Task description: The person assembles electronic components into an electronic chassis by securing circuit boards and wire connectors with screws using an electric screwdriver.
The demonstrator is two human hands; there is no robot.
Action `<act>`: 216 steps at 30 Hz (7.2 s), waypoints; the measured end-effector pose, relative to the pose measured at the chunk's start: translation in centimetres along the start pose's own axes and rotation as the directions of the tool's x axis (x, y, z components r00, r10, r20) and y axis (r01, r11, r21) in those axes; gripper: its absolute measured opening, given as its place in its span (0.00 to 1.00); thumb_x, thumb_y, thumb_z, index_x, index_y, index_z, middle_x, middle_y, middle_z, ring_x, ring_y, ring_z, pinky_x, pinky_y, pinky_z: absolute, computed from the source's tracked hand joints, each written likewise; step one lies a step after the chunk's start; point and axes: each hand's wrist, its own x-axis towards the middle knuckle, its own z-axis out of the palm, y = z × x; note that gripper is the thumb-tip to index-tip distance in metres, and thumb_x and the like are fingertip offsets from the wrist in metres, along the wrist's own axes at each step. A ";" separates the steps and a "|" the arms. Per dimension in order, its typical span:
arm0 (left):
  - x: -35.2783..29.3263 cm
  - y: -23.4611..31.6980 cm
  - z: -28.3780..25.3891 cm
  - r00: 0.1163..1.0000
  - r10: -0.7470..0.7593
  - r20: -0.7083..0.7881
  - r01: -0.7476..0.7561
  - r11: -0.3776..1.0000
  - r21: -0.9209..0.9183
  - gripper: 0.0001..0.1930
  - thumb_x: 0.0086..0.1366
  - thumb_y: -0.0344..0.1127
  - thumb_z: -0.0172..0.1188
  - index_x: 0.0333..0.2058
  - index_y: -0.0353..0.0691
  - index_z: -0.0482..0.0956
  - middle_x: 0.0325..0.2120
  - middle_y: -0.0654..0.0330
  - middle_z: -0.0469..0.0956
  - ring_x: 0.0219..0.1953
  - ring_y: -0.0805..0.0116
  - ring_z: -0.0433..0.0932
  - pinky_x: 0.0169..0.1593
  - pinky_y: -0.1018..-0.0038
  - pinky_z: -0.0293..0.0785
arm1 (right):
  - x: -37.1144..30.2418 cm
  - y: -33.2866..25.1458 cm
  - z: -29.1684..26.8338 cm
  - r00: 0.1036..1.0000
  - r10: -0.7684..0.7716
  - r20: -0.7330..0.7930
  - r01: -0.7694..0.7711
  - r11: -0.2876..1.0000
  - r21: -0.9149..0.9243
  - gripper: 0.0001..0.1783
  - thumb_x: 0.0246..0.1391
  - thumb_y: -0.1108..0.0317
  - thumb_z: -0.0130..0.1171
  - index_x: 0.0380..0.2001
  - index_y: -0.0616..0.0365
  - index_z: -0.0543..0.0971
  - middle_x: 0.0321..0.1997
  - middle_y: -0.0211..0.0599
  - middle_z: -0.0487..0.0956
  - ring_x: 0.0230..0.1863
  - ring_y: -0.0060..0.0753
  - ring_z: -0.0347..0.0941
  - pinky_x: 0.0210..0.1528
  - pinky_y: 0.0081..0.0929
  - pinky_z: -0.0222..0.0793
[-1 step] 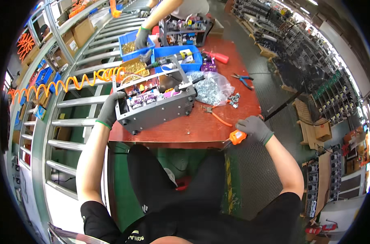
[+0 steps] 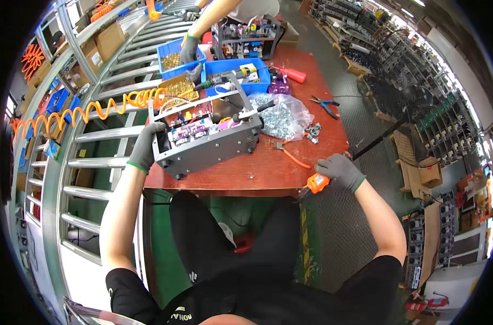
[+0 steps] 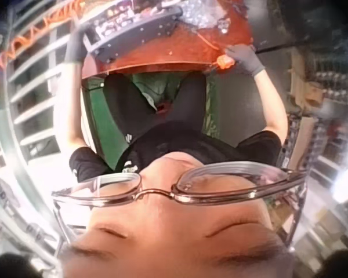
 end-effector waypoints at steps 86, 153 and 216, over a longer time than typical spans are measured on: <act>-8.8 -9.4 -1.8 0.597 0.774 0.213 -0.715 0.392 0.579 0.31 0.57 0.32 0.66 0.57 0.29 0.65 0.47 0.52 0.75 0.46 0.65 0.78 0.49 0.71 0.75 | 17.3 -11.9 2.9 0.545 0.815 -0.195 0.102 0.167 0.981 0.20 0.56 0.70 0.56 0.50 0.65 0.67 0.48 0.43 0.71 0.45 0.31 0.71 0.46 0.32 0.69; -1.0 -5.3 -9.4 0.845 0.533 -0.034 -0.446 0.739 0.505 0.17 0.72 0.40 0.49 0.54 0.38 0.72 0.42 0.64 0.76 0.39 0.75 0.76 0.43 0.80 0.74 | 16.4 -15.8 -8.8 0.451 0.833 -0.320 0.014 0.352 0.936 0.16 0.59 0.64 0.52 0.46 0.60 0.79 0.34 0.42 0.82 0.36 0.37 0.80 0.40 0.29 0.74; -19.7 -16.9 -2.7 0.605 0.785 0.134 -0.692 0.435 0.577 0.33 0.74 0.32 0.41 0.70 0.34 0.35 0.68 0.45 0.50 0.67 0.52 0.58 0.68 0.58 0.53 | 13.1 -18.6 7.6 0.634 0.733 -0.248 0.279 0.082 0.957 0.43 0.63 0.46 0.50 0.68 0.65 0.51 0.70 0.47 0.59 0.69 0.41 0.57 0.67 0.36 0.53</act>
